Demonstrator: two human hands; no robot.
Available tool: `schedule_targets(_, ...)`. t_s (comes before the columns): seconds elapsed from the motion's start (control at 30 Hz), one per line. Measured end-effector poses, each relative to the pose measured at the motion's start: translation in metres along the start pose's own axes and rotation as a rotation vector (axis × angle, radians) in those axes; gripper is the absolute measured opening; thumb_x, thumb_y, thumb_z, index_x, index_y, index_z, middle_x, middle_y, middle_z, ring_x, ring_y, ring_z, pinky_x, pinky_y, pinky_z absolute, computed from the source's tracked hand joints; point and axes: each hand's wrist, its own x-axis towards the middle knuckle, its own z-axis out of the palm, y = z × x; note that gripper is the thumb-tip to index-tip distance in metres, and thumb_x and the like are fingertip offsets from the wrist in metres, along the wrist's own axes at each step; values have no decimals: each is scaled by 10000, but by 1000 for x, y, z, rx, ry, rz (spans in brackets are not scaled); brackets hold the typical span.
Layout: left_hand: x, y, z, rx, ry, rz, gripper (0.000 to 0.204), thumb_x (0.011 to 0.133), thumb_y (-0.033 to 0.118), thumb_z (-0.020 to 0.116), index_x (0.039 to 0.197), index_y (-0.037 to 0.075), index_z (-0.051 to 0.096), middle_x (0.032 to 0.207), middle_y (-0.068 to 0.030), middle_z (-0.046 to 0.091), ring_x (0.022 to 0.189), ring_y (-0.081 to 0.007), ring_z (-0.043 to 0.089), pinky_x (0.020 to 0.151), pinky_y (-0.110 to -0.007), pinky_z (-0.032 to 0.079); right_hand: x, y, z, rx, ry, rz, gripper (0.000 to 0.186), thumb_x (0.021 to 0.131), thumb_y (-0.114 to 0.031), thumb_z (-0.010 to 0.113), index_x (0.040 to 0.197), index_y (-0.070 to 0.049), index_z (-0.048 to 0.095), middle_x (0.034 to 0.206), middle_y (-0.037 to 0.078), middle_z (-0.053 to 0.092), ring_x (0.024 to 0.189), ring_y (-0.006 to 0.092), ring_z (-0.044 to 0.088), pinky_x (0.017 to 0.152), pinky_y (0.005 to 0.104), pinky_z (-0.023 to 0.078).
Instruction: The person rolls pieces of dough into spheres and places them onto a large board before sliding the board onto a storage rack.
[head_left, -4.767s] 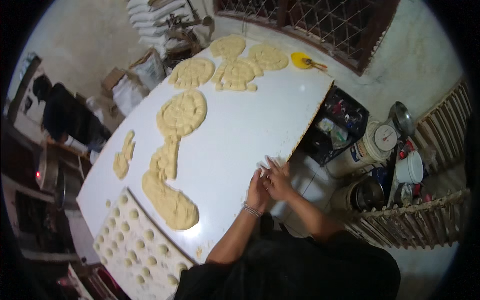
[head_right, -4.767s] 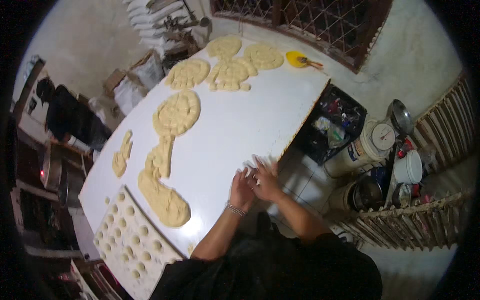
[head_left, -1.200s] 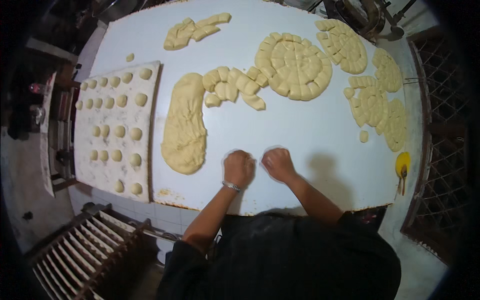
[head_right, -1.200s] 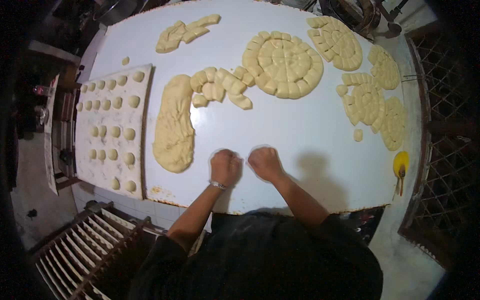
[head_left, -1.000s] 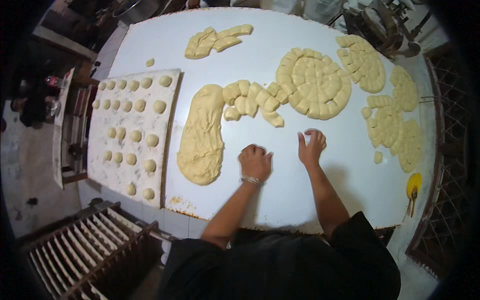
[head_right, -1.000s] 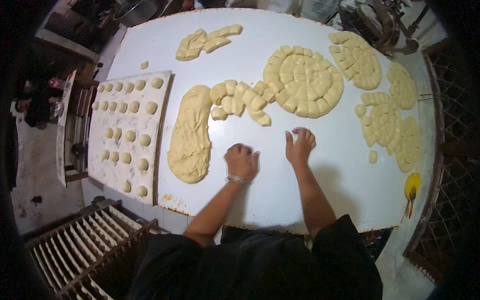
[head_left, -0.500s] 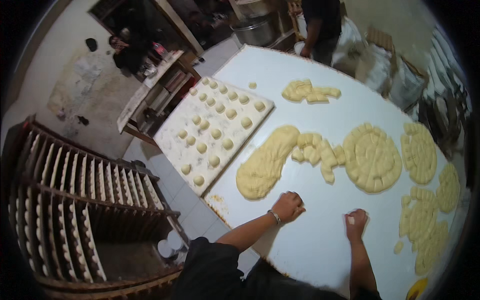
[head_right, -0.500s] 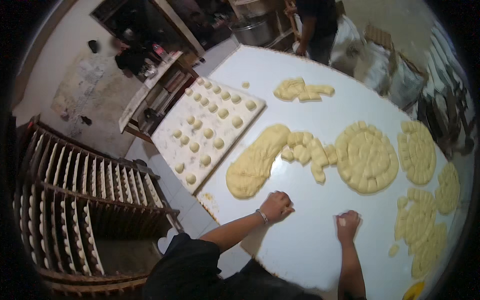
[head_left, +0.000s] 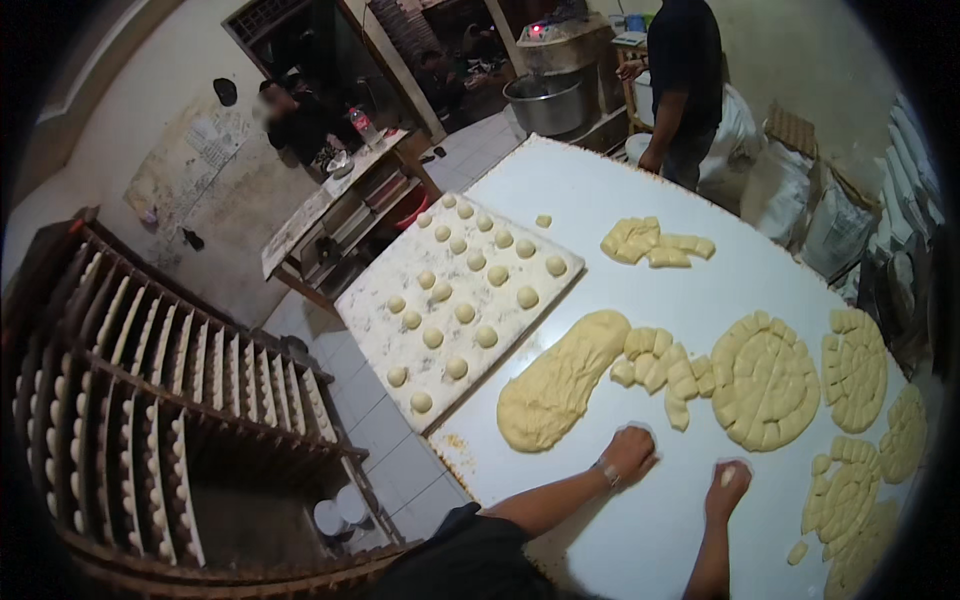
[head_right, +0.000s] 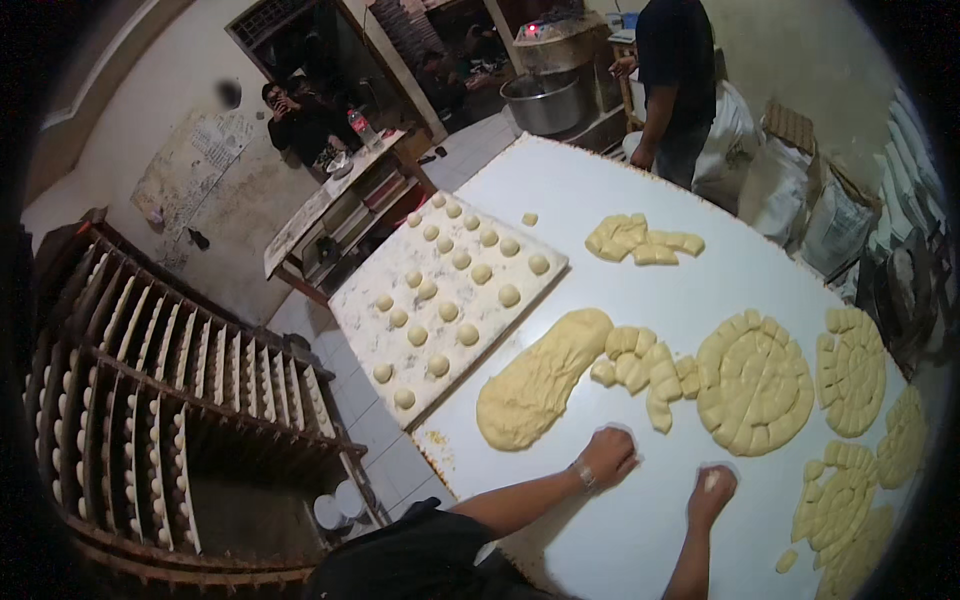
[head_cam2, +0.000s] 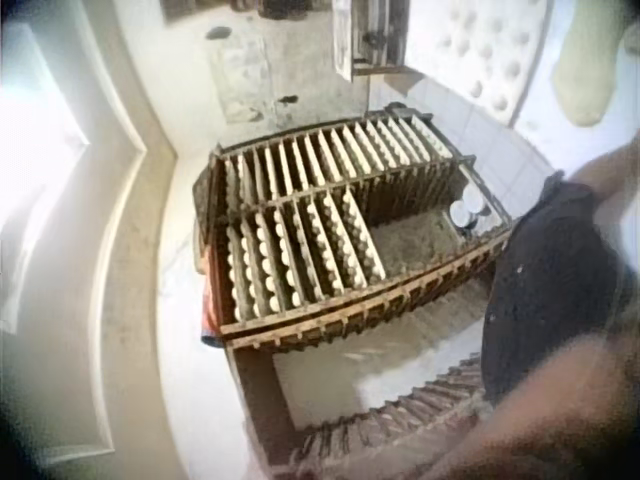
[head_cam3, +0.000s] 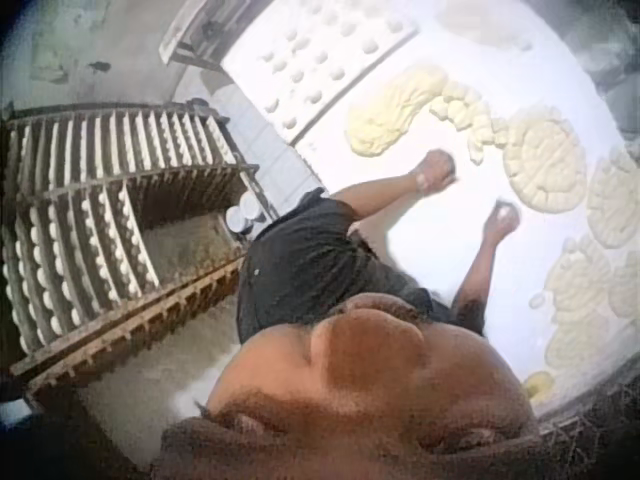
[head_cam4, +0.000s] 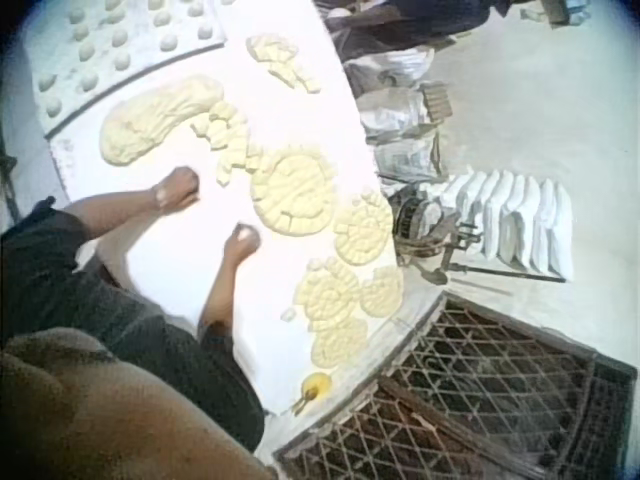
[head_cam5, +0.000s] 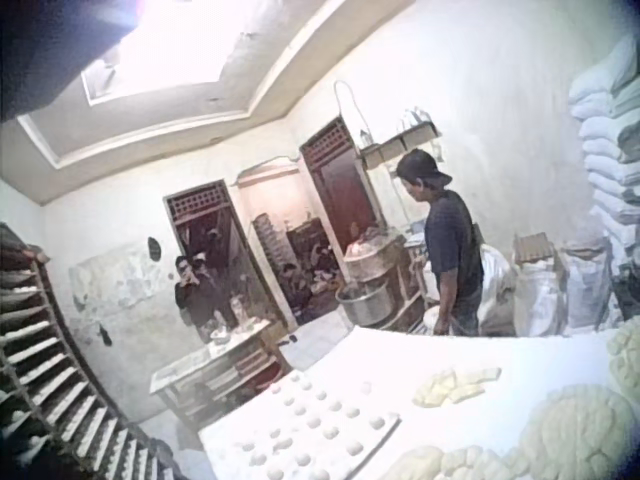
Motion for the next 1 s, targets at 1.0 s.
schedule_targets(1.0,-7,-47,-18,-138,151,-97,193,874,227,790,943,73,695,1059,-149,656,1073,-373,583,969,-514,452,1,32,-94,-101,-74,10,334,806,3,679,1131,-9,605,1167,173,604,1108,363,575,1033,454,454)
